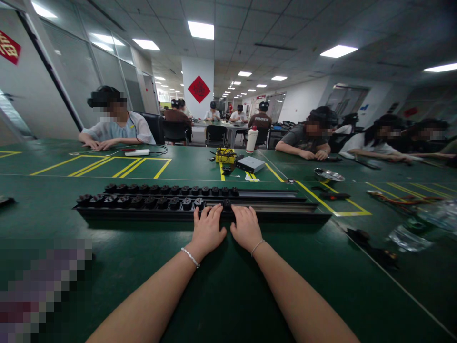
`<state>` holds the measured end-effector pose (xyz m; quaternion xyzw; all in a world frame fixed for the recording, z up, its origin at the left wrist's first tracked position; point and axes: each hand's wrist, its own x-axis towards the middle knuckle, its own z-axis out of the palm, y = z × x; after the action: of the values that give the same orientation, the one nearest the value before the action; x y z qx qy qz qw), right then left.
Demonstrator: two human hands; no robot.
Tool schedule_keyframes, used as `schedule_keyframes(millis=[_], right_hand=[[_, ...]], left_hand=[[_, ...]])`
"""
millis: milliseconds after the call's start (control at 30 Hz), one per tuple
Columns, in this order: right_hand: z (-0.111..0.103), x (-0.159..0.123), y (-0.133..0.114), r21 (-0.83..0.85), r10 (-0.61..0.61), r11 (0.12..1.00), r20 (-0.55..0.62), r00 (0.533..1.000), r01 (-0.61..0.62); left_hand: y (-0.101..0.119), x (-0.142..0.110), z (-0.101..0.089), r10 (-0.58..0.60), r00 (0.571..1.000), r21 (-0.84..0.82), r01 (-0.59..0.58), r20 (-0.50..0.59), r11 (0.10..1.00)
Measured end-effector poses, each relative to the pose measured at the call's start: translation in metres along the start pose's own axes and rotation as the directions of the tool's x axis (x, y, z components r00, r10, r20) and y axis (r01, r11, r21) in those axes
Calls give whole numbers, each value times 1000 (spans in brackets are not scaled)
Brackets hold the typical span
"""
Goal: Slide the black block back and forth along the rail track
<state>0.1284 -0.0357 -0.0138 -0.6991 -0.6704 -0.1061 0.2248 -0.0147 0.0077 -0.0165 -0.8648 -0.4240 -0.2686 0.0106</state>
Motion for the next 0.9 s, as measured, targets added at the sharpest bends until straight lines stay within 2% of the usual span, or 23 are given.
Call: schedule_keyframes(millis=[400, 733, 900], right_hand=[[0, 0, 0, 16, 14, 1000, -3, 1000, -14], [1, 0, 0, 40, 9, 999, -21, 1000, -8], [1, -1, 0, 22, 8, 1000, -13, 1000, -8]], left_hand=[[2, 0, -5, -13, 999, 7, 12, 29, 1000], [3, 4, -8, 75, 997, 7, -75, 8, 997], [-1, 4, -6, 81, 997, -17, -81, -1, 997]])
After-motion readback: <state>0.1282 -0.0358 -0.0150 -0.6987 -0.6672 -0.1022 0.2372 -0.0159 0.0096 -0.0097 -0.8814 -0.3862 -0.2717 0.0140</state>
